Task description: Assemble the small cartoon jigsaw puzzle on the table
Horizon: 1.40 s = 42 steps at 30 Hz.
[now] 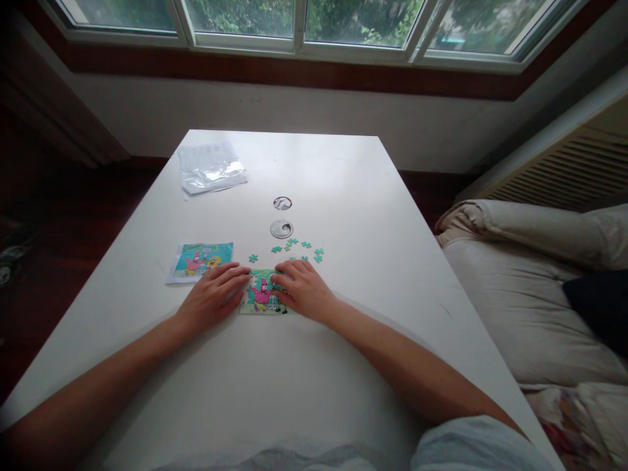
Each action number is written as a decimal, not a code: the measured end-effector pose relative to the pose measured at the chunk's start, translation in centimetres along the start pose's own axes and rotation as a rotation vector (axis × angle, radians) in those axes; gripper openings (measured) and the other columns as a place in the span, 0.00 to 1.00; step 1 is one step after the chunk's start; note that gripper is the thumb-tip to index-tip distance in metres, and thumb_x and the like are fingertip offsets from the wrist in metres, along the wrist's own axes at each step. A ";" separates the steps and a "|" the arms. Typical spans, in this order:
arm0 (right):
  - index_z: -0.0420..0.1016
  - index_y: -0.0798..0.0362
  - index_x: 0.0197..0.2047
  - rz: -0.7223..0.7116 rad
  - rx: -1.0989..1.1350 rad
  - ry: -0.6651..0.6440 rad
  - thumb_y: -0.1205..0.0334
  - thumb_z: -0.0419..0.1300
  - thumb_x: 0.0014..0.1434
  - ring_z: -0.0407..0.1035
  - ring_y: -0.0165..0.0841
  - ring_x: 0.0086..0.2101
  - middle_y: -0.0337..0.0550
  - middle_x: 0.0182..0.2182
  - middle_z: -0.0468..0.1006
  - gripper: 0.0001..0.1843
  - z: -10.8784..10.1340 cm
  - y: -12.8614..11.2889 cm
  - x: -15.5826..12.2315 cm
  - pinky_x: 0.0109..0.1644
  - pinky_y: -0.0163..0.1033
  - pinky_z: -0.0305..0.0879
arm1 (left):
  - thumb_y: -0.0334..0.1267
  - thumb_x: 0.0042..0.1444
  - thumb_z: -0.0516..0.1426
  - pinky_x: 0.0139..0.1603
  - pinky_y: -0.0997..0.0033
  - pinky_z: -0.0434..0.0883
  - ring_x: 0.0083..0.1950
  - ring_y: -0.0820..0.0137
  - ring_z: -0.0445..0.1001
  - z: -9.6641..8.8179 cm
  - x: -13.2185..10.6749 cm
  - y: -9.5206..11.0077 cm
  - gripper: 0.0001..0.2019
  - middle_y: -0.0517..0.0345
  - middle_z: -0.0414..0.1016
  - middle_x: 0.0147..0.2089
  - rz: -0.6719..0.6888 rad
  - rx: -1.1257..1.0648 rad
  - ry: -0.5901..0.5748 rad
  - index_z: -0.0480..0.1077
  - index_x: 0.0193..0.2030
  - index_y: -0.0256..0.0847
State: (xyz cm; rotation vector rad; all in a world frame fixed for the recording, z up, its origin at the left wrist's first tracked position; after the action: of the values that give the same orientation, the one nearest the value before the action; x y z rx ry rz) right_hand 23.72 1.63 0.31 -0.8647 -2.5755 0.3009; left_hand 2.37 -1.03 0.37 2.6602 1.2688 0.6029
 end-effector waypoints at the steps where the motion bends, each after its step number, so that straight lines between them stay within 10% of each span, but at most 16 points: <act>1: 0.74 0.47 0.59 -0.001 -0.001 0.001 0.53 0.59 0.70 0.66 0.45 0.57 0.52 0.58 0.75 0.17 0.0 0.0 0.0 0.61 0.54 0.62 | 0.33 0.67 0.55 0.71 0.45 0.66 0.70 0.56 0.66 0.0 0.0 0.0 0.19 0.53 0.73 0.66 0.003 0.002 -0.012 0.71 0.64 0.46; 8: 0.77 0.48 0.54 0.006 0.015 0.055 0.56 0.57 0.71 0.68 0.44 0.57 0.49 0.56 0.78 0.13 -1.1 1.1 0.1 0.62 0.53 0.62 | 0.33 0.66 0.56 0.70 0.44 0.66 0.70 0.54 0.66 -0.1 0.0 0.2 0.22 0.52 0.71 0.68 0.005 0.040 -0.088 0.69 0.66 0.45; 20: 0.80 0.49 0.44 0.443 -0.023 0.379 0.61 0.57 0.67 0.72 0.46 0.48 0.49 0.44 0.80 0.10 -5.1 11.4 -1.7 0.56 0.55 0.67 | 0.36 0.69 0.54 0.70 0.46 0.66 0.70 0.55 0.66 0.1 -0.2 -0.3 0.20 0.52 0.71 0.69 0.033 -0.002 -0.044 0.67 0.67 0.45; 42: 0.80 0.47 0.49 0.357 0.014 0.273 0.59 0.60 0.67 0.70 0.44 0.50 0.48 0.49 0.80 0.10 -2.8 9.7 -0.5 0.57 0.54 0.66 | 0.38 0.68 0.56 0.69 0.46 0.65 0.70 0.53 0.65 0.2 0.0 0.4 0.23 0.50 0.71 0.68 0.004 0.035 -0.076 0.67 0.69 0.45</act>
State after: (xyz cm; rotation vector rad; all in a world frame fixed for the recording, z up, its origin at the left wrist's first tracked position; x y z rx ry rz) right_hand 30.50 9.12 -0.48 -1.2662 -2.1611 0.2791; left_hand 2.75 -1.30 0.31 2.6866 1.2655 0.4796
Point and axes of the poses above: each hand's wrist, its own x-axis towards the middle knuckle, its own z-axis out of the palm, y = z × x, the point moved 6 cm from there along x, towards the middle knuckle
